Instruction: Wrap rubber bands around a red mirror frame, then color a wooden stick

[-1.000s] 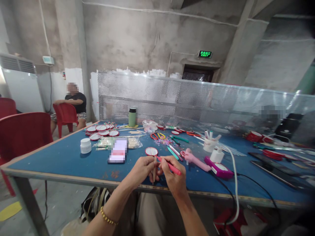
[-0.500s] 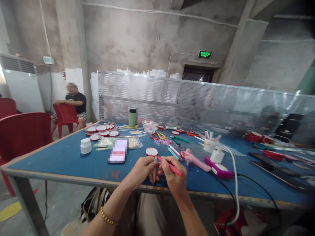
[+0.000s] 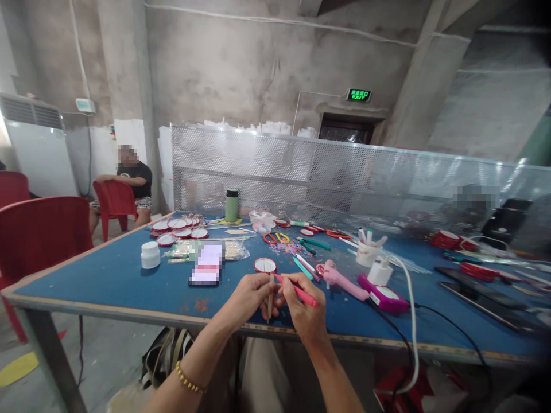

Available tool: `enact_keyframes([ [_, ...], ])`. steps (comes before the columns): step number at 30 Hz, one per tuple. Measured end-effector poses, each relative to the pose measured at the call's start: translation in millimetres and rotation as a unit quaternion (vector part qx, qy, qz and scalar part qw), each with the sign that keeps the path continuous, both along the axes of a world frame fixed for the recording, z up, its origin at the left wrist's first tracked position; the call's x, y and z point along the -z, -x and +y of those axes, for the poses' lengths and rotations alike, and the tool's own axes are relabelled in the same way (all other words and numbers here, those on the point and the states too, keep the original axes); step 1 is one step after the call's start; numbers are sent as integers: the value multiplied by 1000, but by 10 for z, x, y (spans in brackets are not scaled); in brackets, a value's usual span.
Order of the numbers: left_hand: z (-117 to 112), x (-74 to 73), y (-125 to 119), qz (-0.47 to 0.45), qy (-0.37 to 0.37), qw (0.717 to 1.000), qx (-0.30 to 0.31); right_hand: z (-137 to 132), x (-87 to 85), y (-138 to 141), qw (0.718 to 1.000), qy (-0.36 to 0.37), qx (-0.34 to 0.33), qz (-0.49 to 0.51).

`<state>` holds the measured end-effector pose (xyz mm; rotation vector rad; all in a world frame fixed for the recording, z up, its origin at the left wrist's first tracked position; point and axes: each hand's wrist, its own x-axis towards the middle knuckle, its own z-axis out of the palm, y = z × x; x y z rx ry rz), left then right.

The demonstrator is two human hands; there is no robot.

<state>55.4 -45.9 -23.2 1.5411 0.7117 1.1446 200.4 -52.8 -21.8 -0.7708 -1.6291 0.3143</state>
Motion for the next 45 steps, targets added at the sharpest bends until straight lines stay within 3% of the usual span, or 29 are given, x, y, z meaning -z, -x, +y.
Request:
enact_keyframes([
  [45, -19, -31, 1, 0, 3, 1000, 1, 2, 24, -9, 1000, 1, 17, 0],
])
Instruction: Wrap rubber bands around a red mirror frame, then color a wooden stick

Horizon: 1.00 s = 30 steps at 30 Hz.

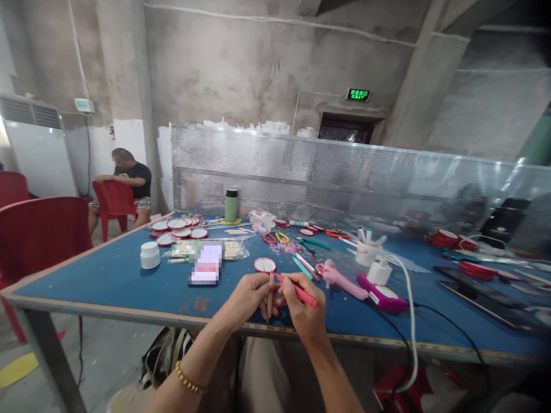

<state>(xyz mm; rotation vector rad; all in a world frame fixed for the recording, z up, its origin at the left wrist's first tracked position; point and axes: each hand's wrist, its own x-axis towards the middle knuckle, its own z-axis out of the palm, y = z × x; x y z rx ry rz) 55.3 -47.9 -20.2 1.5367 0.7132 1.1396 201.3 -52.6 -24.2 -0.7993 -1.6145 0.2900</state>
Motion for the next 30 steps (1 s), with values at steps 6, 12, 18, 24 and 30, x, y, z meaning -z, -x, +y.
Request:
enact_keyframes([
  [6, -3, 3, 1, 3, -3, 1000, -1, 8, 9, 5, 1000, 6, -3, 6],
  [12, -2, 1, 1, -1, 0, 1000, -2, 14, 9, -3, 1000, 6, 5, -3],
  [18, 13, 15, 0, 4, 1, 1000, 1, -15, -10, 9, 1000, -2, 3, 17],
  [24, 40, 63, -7, 7, -1, 1000, 6, -31, -8, 12, 999, 8, -32, 37],
  [30, 41, 76, -7, 11, -8, 1000, 6, -19, -8, 11, 998, 14, -48, 26],
])
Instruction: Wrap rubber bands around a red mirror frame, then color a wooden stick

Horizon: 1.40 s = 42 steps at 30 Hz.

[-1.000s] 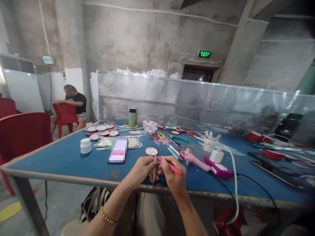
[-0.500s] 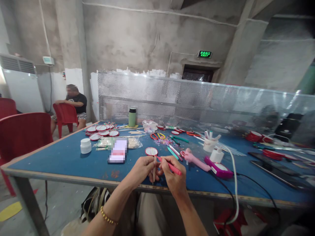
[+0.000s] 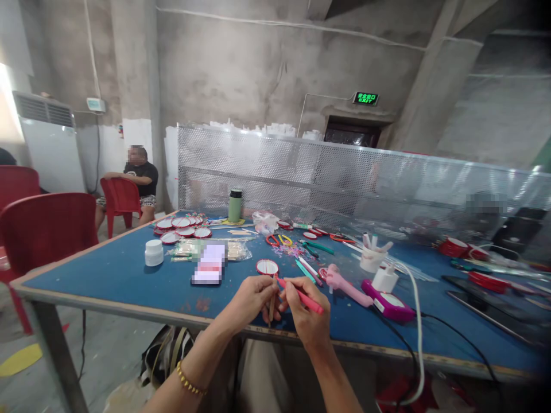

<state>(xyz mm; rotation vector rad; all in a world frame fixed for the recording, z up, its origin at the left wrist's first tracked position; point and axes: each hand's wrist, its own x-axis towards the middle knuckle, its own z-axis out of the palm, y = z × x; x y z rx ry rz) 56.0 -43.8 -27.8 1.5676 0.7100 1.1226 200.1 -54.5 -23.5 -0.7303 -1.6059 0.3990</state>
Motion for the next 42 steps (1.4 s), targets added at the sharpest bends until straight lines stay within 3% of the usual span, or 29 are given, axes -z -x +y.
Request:
enact_keyframes([
  [20, -29, -54, -2, 7, -6, 1000, -8, 19, 1, 5, 1000, 3, 17, -8],
  [42, -17, -18, -1, 3, -6, 1000, -3, 9, 9, 4, 1000, 12, 7, 20],
])
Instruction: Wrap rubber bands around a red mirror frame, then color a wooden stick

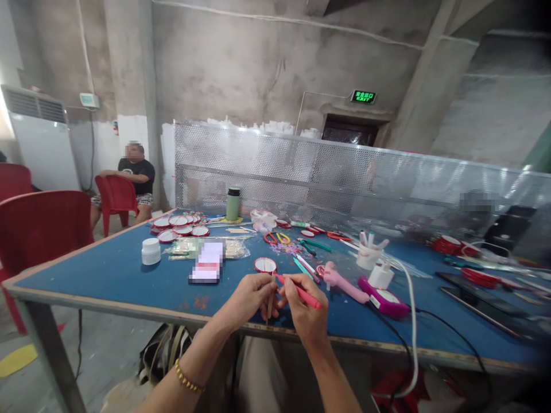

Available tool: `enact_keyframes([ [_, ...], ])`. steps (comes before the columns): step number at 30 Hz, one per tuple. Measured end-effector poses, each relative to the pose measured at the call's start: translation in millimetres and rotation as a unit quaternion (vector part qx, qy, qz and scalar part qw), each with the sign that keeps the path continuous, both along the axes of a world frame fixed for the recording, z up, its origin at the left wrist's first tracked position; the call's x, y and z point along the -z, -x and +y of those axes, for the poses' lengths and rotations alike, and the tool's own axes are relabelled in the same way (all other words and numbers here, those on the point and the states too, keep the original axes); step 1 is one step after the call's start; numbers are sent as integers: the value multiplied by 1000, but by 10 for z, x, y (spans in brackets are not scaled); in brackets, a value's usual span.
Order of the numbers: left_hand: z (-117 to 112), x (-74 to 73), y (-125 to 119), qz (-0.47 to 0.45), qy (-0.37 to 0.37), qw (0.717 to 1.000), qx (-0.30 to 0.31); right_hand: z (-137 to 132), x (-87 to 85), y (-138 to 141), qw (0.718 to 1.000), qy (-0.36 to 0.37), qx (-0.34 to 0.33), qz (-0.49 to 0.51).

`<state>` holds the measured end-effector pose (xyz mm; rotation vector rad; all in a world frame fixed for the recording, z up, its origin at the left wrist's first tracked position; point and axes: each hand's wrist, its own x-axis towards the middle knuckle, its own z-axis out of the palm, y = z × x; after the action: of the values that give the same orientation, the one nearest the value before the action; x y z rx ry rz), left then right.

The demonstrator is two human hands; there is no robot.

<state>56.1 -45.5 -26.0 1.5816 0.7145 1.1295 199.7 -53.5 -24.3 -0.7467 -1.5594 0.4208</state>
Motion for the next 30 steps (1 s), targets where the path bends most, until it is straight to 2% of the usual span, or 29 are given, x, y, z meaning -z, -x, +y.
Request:
enact_keyframes([
  [13, 20, 23, 0, 6, -5, 1000, -4, 15, 0, -1, 999, -8, 14, -30],
  [30, 16, 11, 3, 5, -3, 1000, 3, 2, 1, -3, 1000, -5, 13, -16],
])
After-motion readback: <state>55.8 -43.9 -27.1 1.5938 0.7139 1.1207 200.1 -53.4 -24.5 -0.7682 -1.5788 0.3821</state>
